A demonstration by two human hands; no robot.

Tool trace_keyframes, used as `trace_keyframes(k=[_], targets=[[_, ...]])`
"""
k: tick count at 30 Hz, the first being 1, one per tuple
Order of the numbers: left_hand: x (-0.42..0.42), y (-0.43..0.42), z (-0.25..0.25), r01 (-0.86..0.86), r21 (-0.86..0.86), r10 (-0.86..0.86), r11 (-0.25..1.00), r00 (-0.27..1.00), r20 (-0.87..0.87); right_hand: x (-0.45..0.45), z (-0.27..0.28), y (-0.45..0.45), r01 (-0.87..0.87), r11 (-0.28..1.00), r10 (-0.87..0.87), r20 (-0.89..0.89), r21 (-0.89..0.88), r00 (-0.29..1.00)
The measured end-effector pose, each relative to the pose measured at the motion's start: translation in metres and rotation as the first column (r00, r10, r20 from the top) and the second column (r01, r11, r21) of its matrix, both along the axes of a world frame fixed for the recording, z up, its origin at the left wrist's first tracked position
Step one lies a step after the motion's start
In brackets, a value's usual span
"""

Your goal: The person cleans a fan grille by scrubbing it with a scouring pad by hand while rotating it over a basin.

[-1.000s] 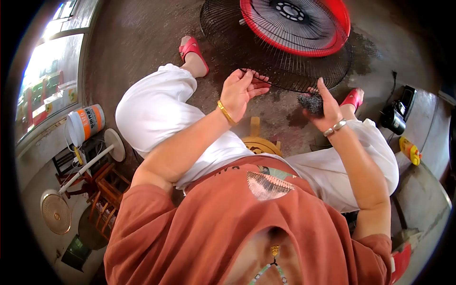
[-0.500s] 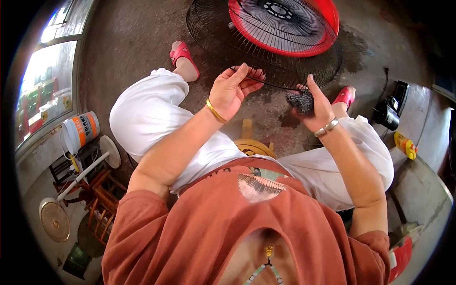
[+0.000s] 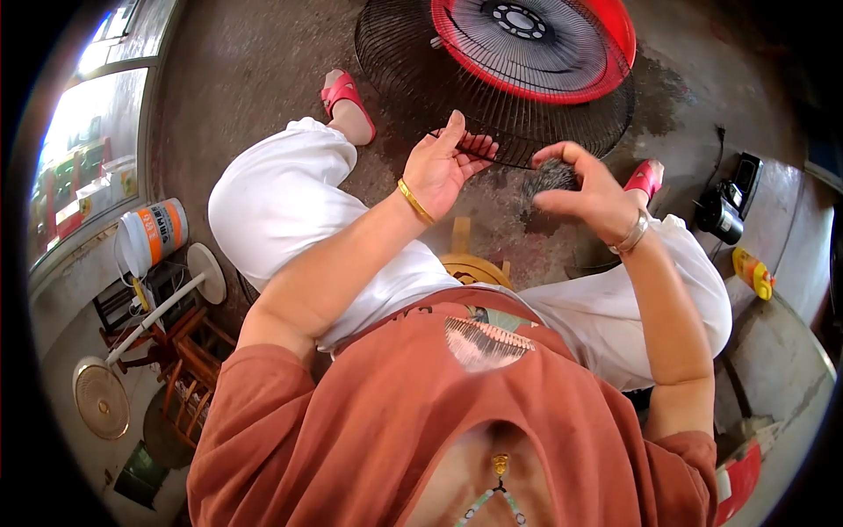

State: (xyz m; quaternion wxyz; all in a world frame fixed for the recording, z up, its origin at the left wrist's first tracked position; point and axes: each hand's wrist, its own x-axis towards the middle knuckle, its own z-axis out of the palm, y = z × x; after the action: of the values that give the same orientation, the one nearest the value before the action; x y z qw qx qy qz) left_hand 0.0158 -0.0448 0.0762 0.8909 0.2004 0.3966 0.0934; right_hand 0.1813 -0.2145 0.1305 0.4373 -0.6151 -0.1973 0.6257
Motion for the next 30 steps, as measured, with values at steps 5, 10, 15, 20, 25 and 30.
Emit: trace_keyframes(k=[5,10,15,20,25,30], targets=[[0.001,-0.002,0.002,-0.012,0.03,0.013,0.999,0.999,-0.039,-0.005,-0.006,0.02,0.027,0.955,-0.23,0.681,0.295,0.695],[0.002,-0.002,0.012,0.011,0.06,-0.008,0.998,0.999,-0.05,-0.023,-0.008,0.035,-0.311,0.853,-0.27,0.863,0.42,0.426],[0.003,-0.001,0.014,-0.018,0.038,0.024,0.999,0.989,-0.145,-0.009,-0.028,0.054,-0.337,0.887,-0.241,0.938,0.317,0.25],[0.004,-0.006,0.01,-0.062,0.02,0.064,0.998,0.987,-0.146,0.022,-0.053,0.083,-0.203,0.908,-0.314,0.915,0.367,0.254],[0.001,0.011,0.009,-0.088,0.127,0.115,0.988,0.969,-0.221,-0.026,-0.029,0.073,-0.335,0.85,-0.278,0.887,0.406,0.368],[0.006,0.004,0.011,-0.097,0.112,0.122,0.989,0.963,-0.24,-0.01,-0.047,0.071,-0.274,0.888,-0.322,0.925,0.369,0.204]])
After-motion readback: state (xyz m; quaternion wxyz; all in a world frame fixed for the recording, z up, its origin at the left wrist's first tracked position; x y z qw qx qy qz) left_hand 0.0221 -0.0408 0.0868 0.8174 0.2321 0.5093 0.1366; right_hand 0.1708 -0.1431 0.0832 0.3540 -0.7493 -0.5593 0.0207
